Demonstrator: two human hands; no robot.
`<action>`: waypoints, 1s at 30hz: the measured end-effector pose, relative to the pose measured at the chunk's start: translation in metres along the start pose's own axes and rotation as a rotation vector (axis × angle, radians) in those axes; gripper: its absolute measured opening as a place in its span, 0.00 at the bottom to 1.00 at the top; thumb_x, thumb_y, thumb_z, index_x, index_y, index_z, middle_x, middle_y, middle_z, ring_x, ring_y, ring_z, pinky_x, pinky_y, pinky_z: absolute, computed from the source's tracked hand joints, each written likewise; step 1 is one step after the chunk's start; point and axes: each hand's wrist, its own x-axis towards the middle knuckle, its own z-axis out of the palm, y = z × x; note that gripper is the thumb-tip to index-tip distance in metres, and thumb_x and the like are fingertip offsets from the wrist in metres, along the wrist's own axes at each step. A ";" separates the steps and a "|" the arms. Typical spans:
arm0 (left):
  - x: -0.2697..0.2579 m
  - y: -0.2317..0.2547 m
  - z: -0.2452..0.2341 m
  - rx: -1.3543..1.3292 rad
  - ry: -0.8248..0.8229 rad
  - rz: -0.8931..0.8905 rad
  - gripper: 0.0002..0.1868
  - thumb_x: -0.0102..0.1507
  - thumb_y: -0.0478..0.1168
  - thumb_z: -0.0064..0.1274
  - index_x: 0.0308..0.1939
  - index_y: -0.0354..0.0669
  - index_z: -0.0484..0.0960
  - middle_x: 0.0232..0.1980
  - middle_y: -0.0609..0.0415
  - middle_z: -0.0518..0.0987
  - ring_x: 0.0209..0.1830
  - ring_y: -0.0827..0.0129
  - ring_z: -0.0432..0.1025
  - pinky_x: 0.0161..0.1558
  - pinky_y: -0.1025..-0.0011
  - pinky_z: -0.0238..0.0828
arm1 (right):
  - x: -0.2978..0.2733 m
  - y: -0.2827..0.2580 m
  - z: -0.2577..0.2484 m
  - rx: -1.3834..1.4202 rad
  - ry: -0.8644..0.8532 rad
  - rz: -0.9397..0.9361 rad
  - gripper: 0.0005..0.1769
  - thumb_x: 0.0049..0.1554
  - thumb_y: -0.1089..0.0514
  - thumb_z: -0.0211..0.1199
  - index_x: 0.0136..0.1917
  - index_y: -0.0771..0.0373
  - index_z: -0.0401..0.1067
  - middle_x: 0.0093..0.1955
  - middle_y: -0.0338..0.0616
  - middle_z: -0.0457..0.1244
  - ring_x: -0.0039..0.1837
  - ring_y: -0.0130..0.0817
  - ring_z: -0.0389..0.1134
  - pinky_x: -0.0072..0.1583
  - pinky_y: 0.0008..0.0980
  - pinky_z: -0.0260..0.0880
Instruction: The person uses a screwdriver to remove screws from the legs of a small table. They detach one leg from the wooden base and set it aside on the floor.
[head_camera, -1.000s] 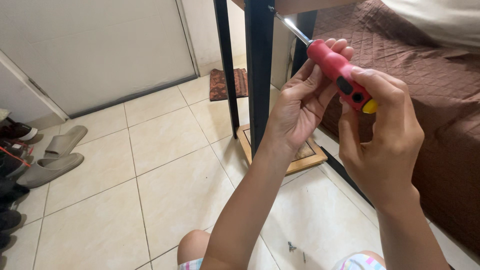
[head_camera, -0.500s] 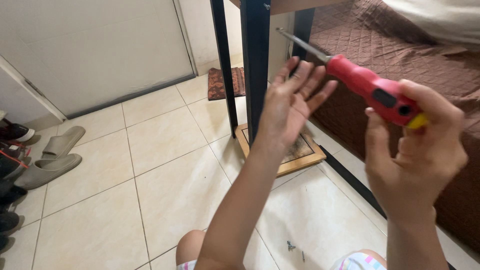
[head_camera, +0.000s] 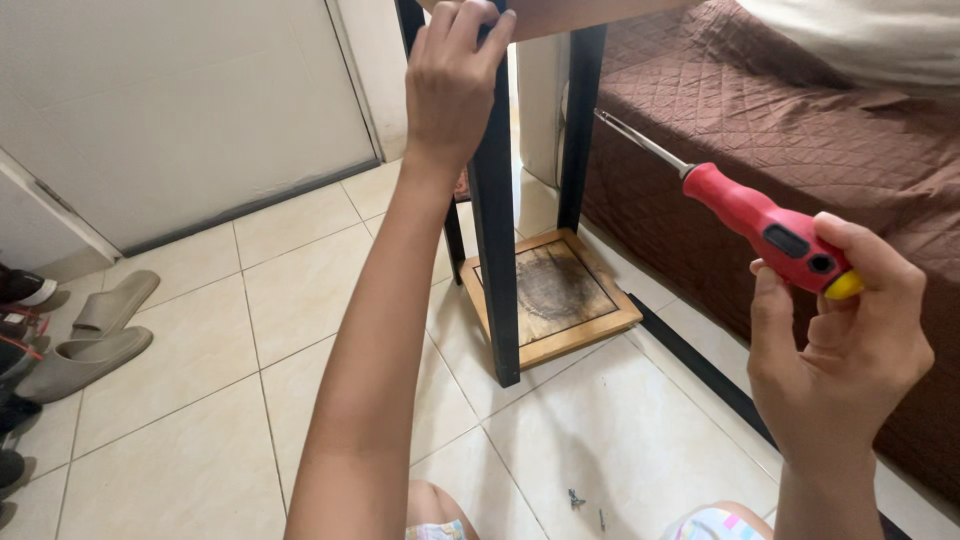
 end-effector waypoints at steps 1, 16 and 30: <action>0.001 -0.004 0.000 -0.012 -0.012 0.007 0.14 0.62 0.28 0.60 0.51 0.42 0.84 0.47 0.58 0.76 0.50 0.66 0.72 0.45 0.66 0.72 | 0.000 0.000 0.001 0.003 0.003 0.014 0.22 0.69 0.74 0.63 0.72 0.76 0.60 0.66 0.52 0.62 0.64 0.30 0.67 0.71 0.26 0.74; 0.002 0.007 0.016 0.058 0.045 -0.054 0.08 0.67 0.38 0.62 0.39 0.38 0.79 0.40 0.53 0.75 0.40 0.65 0.76 0.37 0.72 0.79 | 0.000 0.002 0.004 -0.037 -0.034 -0.012 0.22 0.68 0.73 0.63 0.71 0.75 0.60 0.64 0.53 0.61 0.64 0.30 0.68 0.69 0.25 0.75; 0.003 0.099 -0.021 -1.005 0.065 -0.924 0.12 0.64 0.43 0.61 0.43 0.38 0.85 0.40 0.53 0.84 0.34 0.73 0.81 0.33 0.78 0.83 | -0.010 0.004 0.003 0.140 -0.013 0.123 0.21 0.71 0.75 0.62 0.72 0.74 0.58 0.65 0.51 0.61 0.64 0.32 0.69 0.70 0.28 0.74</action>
